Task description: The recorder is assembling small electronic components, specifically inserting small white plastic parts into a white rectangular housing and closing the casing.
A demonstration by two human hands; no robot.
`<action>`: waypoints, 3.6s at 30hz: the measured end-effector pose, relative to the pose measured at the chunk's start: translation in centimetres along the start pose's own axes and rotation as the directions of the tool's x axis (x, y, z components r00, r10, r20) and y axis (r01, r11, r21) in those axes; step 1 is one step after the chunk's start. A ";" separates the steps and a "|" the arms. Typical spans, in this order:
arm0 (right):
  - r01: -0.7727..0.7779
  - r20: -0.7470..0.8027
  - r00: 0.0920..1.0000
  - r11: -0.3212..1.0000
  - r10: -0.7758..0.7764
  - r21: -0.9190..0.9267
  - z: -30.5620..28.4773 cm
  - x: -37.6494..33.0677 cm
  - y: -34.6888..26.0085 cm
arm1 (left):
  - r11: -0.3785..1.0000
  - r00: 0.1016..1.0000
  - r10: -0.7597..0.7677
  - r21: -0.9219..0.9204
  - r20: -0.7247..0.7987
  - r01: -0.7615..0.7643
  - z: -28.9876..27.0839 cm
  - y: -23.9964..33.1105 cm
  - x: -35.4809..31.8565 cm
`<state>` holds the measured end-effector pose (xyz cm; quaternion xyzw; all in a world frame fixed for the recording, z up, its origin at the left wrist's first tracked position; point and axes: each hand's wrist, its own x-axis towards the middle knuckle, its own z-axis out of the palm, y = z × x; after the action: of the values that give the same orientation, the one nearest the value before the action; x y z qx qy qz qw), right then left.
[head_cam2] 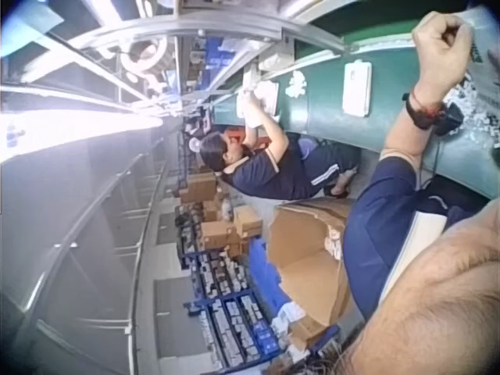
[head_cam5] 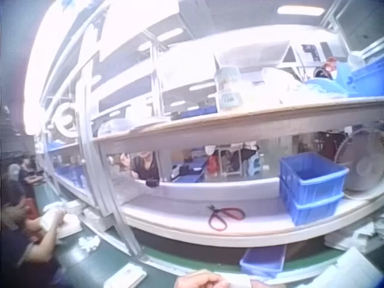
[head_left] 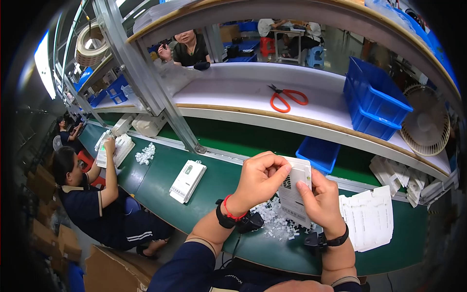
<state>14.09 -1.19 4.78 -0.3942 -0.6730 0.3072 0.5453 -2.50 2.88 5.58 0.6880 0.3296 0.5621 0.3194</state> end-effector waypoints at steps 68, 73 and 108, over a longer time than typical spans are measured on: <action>0.062 -0.048 0.998 0.881 -0.044 0.469 -2.1 -0.6 -2.5 | 0.960 0.846 -0.034 -0.219 0.532 0.177 0.3 1.3 -1.3; 0.036 -0.064 0.998 0.885 -0.007 0.463 -2.8 -0.1 -1.0 | 0.896 0.911 -0.090 -0.366 0.402 0.250 0.4 1.3 -1.4; -0.188 0.215 0.971 0.896 0.107 0.403 0.7 -1.4 -1.9 | 0.430 0.794 0.203 -0.781 0.573 0.454 -1.0 1.6 -0.8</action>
<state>13.14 -3.32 5.51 -0.2869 -0.6074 0.5211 0.5266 -3.43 1.31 6.61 0.5208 -0.0820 0.3768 0.7617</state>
